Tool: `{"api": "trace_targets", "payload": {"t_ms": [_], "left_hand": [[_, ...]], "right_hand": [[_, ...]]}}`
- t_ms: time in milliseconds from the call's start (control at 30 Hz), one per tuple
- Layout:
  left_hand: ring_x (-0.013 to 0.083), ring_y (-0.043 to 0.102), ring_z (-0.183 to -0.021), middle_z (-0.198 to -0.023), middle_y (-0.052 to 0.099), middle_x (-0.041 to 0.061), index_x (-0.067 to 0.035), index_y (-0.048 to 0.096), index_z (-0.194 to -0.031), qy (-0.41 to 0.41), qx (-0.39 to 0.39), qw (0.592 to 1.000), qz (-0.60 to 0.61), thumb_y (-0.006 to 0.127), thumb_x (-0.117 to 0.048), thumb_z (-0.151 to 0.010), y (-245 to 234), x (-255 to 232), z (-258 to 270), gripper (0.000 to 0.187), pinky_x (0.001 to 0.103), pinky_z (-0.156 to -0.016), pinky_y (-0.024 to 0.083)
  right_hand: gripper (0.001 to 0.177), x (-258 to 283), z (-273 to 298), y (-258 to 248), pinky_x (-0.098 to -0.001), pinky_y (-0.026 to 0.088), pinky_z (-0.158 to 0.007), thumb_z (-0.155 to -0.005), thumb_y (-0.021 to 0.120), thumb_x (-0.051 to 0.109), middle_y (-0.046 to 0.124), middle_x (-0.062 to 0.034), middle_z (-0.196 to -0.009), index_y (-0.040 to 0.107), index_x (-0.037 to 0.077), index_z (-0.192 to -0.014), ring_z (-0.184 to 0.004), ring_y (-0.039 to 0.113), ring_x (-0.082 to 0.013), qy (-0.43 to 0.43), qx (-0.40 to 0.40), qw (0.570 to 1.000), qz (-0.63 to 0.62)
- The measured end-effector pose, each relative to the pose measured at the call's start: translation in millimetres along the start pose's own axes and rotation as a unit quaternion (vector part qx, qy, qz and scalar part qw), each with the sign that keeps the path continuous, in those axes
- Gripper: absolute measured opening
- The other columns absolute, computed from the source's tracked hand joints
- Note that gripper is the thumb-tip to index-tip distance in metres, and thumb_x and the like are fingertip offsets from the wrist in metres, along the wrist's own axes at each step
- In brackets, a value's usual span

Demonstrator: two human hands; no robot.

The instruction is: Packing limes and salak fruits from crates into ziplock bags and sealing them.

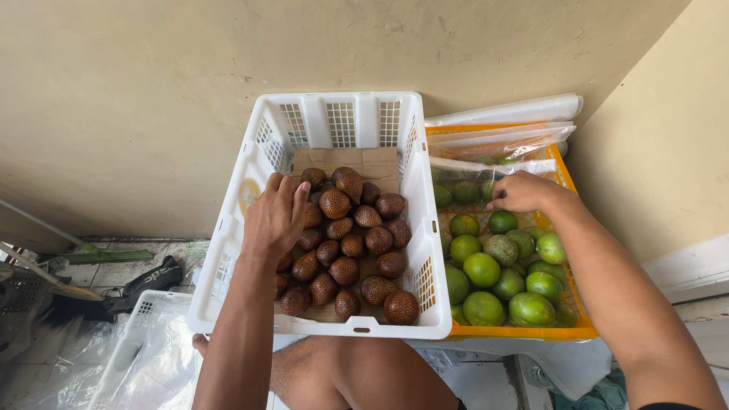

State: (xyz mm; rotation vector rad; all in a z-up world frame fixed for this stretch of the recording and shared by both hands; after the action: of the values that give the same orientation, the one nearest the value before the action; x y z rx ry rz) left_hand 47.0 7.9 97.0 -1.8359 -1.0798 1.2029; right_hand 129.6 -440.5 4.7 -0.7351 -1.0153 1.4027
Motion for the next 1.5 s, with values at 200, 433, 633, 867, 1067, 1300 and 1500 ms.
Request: {"api": "trace_targets", "payload": {"t_ms": [200,433,633,867,1067,1300,1500], "left_hand": [[0.0384,0.07,-0.076,-0.095,0.054,0.013,-0.01,0.058,-0.101,0.002,0.01,1.0,0.012,0.026,-0.048,-0.115,-1,-1,-1,0.052,0.051,-0.064,0.057],[0.0387,0.07,-0.076,-0.094,0.055,0.013,-0.01,0.058,-0.101,0.002,0.012,1.0,0.011,0.025,-0.048,-0.115,-2,-3,0,0.053,0.051,-0.064,0.056],[0.041,0.07,-0.078,-0.095,0.055,0.013,-0.011,0.058,-0.101,-0.001,0.013,1.0,0.025,0.025,-0.05,-0.114,-3,-2,2,0.053,0.053,-0.066,0.056],[0.0423,0.069,-0.078,-0.094,0.056,0.015,-0.01,0.058,-0.1,-0.007,0.025,0.999,0.03,0.024,-0.05,-0.114,-4,0,2,0.054,0.054,-0.067,0.056],[0.0373,0.07,-0.076,-0.091,0.056,0.013,-0.011,0.059,-0.099,-0.017,0.045,0.998,0.035,0.023,-0.051,-0.114,-2,2,3,0.056,0.049,-0.065,0.055],[0.0226,0.063,-0.069,-0.079,0.056,0.009,-0.011,0.063,-0.097,-0.053,0.13,0.99,0.029,0.024,-0.051,-0.114,28,21,2,0.058,0.035,-0.062,0.052],[0.0217,0.063,-0.069,-0.077,0.061,0.008,-0.007,0.064,-0.1,-0.111,0.277,0.954,0.012,0.042,-0.048,-0.108,51,37,15,0.047,0.036,-0.07,0.055]], "right_hand": [[0.034,46,-2,3,-0.0452,0.053,-0.104,-0.101,0.059,0.034,0.079,-0.0139,-0.116,0.079,0.018,-0.124,-0.117,0.071,-0.033,-0.069,0.003,0.996,-0.061],[0.047,106,2,30,-0.0557,0.049,-0.107,-0.105,0.052,0.037,0.069,-0.0261,-0.127,0.063,0.008,-0.139,-0.124,0.061,-0.0456,-0.194,0.034,0.975,-0.101],[0.043,97,-18,38,-0.0454,0.054,-0.097,-0.102,0.057,0.046,0.072,-0.0143,-0.113,0.069,0.018,-0.133,-0.113,0.067,-0.0348,-0.187,-0.012,0.979,-0.077],[0.043,61,2,-7,-0.0457,0.053,-0.103,-0.098,0.06,0.049,0.08,-0.0119,-0.11,0.079,0.017,-0.119,-0.114,0.07,-0.0332,-0.084,0.013,0.994,-0.064],[0.04,-49,-38,23,-0.0428,0.057,-0.094,-0.093,0.064,0.043,0.081,-0.0138,-0.088,0.087,0.011,-0.096,-0.098,0.075,-0.0336,0.037,-0.016,0.998,0.041],[0.04,-29,-6,0,-0.0437,0.057,-0.093,-0.093,0.066,0.038,0.082,-0.0178,-0.083,0.087,0.004,-0.094,-0.096,0.075,-0.0363,0.063,-0.029,0.996,-0.053],[0.039,-31,-7,8,-0.0392,0.058,-0.084,-0.088,0.069,0.035,0.082,-0.0164,-0.075,0.085,-0.001,-0.087,-0.084,0.077,-0.0295,0.072,0.022,0.992,-0.098]]}}
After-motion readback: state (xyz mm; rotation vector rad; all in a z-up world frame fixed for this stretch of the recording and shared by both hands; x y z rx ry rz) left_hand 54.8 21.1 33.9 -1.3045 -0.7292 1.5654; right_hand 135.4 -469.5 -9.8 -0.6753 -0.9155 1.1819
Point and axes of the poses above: each hand's wrist, its own z-axis away from the middle knuckle, its own y-axis out of the palm, x = y × z, the point moved 7 cm from there along -z, towards the middle knuckle
